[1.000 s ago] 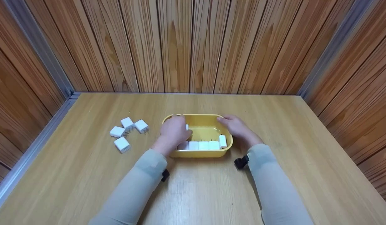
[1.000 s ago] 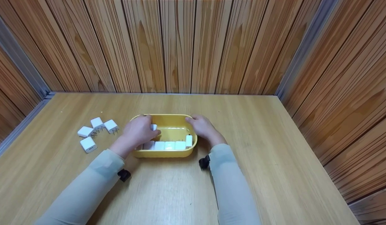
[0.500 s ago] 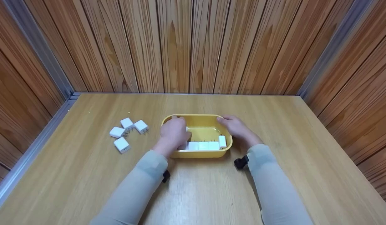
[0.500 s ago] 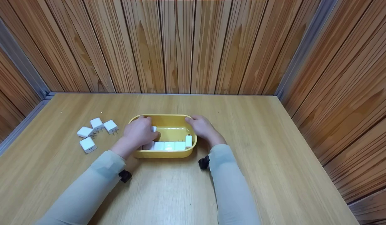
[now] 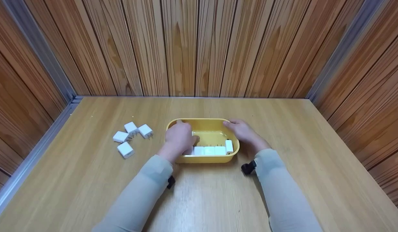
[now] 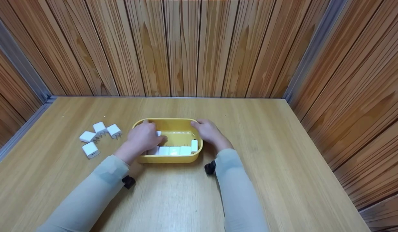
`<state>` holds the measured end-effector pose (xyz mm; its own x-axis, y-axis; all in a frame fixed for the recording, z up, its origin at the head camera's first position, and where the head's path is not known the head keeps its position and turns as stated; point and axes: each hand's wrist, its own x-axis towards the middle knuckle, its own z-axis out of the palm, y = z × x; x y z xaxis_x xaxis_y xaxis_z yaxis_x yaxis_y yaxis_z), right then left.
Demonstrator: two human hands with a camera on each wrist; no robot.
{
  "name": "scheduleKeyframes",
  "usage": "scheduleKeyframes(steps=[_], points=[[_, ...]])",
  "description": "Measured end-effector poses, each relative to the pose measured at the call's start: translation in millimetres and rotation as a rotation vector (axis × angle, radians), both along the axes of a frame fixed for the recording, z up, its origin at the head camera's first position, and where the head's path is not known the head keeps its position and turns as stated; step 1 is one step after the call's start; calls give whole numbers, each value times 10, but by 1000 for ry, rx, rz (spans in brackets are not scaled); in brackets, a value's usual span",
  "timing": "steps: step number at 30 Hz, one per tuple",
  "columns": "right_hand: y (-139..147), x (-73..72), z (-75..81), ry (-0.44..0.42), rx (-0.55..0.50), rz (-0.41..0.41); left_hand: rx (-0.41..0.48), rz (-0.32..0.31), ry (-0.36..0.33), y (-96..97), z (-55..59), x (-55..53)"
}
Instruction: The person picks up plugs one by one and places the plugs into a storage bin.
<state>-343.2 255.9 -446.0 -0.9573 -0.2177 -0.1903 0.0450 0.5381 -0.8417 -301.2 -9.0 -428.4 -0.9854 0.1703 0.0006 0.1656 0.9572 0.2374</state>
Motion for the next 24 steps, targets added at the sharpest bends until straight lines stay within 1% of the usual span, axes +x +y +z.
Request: scheduleKeyframes(steps=[4, 8, 12, 19, 24], points=[[3, 5, 0, -37, 2, -20, 22, -2, -6, -1, 5, 8], [3, 10, 6, -48, 4, -34, 76, -13, -14, -18, 31, 25], [-5, 16, 16, -56, -25, -44, 140, -20, -4, -60, 85, 52], [-16, 39, 19, -162, -116, -101, 270, 19, 23, -214, 208, 108], [-6, 37, 23, -153, -111, -83, 339, 43, 70, -369, 283, 141]])
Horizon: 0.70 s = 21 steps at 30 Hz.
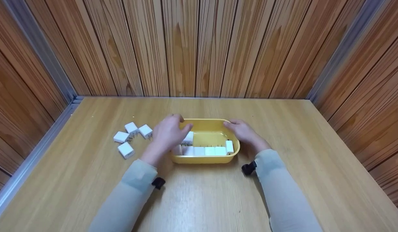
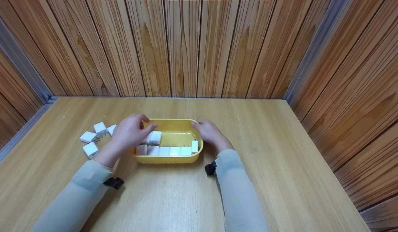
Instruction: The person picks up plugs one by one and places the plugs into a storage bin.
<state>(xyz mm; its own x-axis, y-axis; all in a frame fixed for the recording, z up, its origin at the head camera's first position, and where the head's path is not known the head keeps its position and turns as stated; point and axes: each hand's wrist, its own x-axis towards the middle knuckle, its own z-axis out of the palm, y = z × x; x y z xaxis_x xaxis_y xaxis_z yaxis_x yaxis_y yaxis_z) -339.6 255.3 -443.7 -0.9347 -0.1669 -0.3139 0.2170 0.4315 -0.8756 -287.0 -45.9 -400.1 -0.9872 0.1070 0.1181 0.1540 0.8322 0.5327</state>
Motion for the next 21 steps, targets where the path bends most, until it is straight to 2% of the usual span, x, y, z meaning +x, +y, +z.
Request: scheduleKeyframes(steps=[4, 8, 13, 21], points=[[3, -12, -7, 63, 68, 35, 27, 24, 28, -117, 40, -1], [11, -21, -14, 97, 114, 64, 38, 45, 17, -236, 68, -9], [10, -13, -10, 66, 89, 45, 47, 73, -32, -392, 93, -1], [1, 12, 3, 29, 47, 10, 29, 128, -41, -682, 141, -17]])
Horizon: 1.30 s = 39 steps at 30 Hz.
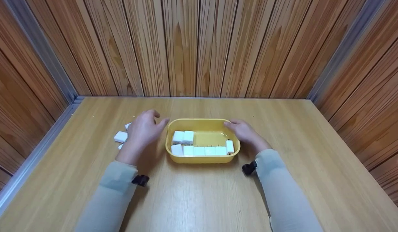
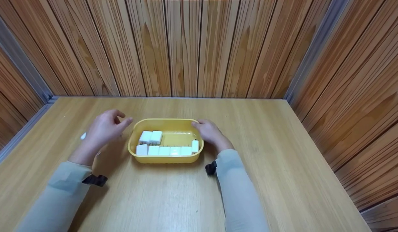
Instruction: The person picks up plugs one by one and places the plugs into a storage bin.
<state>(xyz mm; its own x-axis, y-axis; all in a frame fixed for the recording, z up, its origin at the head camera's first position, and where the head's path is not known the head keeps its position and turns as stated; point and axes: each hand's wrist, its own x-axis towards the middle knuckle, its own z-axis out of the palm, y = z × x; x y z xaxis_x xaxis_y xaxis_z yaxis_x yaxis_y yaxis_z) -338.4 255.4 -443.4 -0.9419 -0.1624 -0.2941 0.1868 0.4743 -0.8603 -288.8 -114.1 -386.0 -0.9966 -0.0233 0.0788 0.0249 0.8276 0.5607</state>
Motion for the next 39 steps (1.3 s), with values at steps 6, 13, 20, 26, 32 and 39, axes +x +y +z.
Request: scheduleKeyframes(steps=[6, 13, 20, 26, 32, 39], points=[[-4, 11, 5, -41, 7, -22, -8, 27, -17, -258, 40, 1], [-4, -13, 6, 16, 51, -8, -17, 61, -60, -537, 50, -1], [-6, -3, -4, -55, -41, -28, -33, 63, -118, -749, 1, -13], [-5, 7, -1, -54, -50, -18, -57, 61, -171, -857, -31, 1], [-2, 24, -7, -76, -87, -30, -87, 51, -225, -947, -49, 18], [-9, 24, -1, -75, -81, -29, -100, 35, -261, -1010, -66, 38]])
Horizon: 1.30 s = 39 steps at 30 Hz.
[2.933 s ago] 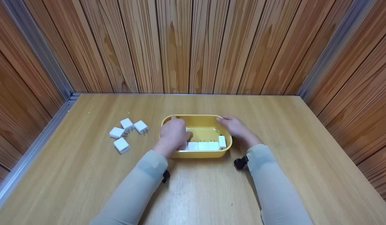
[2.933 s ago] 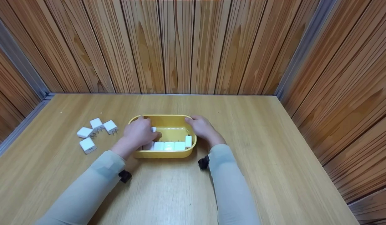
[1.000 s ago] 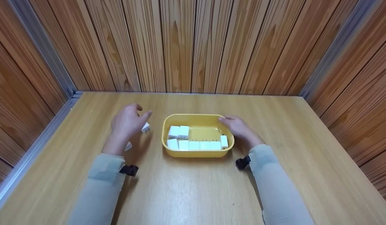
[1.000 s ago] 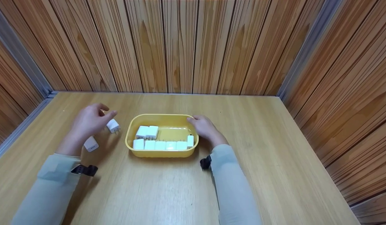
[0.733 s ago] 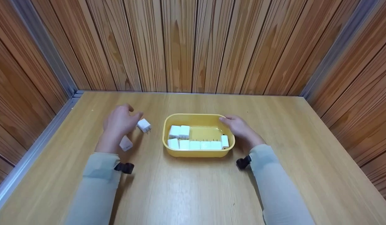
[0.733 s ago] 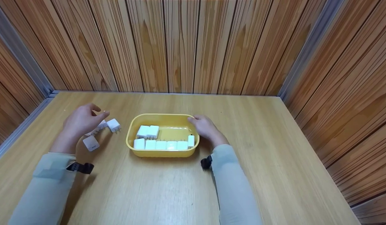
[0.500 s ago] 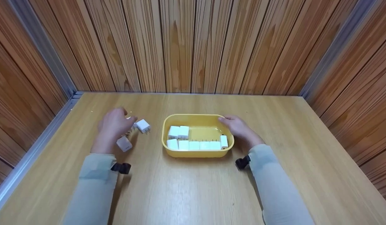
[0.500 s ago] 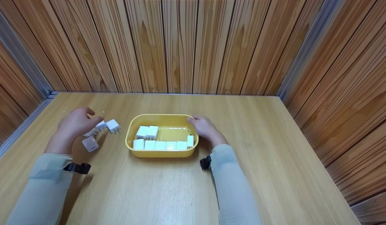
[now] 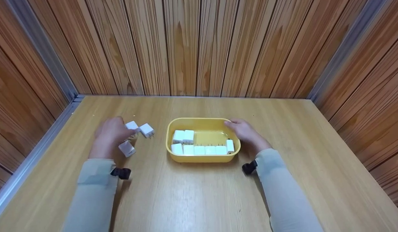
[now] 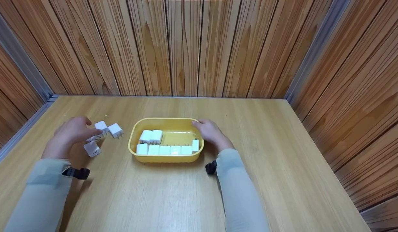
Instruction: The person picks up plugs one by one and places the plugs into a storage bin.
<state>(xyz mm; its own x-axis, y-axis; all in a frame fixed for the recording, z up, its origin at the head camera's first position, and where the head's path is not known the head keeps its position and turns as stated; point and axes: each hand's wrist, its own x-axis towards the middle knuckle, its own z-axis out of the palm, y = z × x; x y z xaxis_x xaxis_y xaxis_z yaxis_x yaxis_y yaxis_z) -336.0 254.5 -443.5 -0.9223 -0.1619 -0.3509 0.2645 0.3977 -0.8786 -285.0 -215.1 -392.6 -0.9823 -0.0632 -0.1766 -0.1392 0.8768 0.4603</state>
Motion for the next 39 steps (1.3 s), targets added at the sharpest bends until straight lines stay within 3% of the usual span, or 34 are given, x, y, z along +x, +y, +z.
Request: scheduleKeyframes(steps=[8, 26, 31, 39], points=[[2, -67, -21, 130, 98, 61, 20, -9, -77, -48, -20, -2], [2, -28, -14, 8, 35, -6, 108, -17, -100, -63, -79, -12], [6, -31, -24, 23, 29, 4, 119, -9, -107, -65, -102, -19], [25, -52, -28, 101, 56, 56, 60, -33, -81, -78, -105, -41]])
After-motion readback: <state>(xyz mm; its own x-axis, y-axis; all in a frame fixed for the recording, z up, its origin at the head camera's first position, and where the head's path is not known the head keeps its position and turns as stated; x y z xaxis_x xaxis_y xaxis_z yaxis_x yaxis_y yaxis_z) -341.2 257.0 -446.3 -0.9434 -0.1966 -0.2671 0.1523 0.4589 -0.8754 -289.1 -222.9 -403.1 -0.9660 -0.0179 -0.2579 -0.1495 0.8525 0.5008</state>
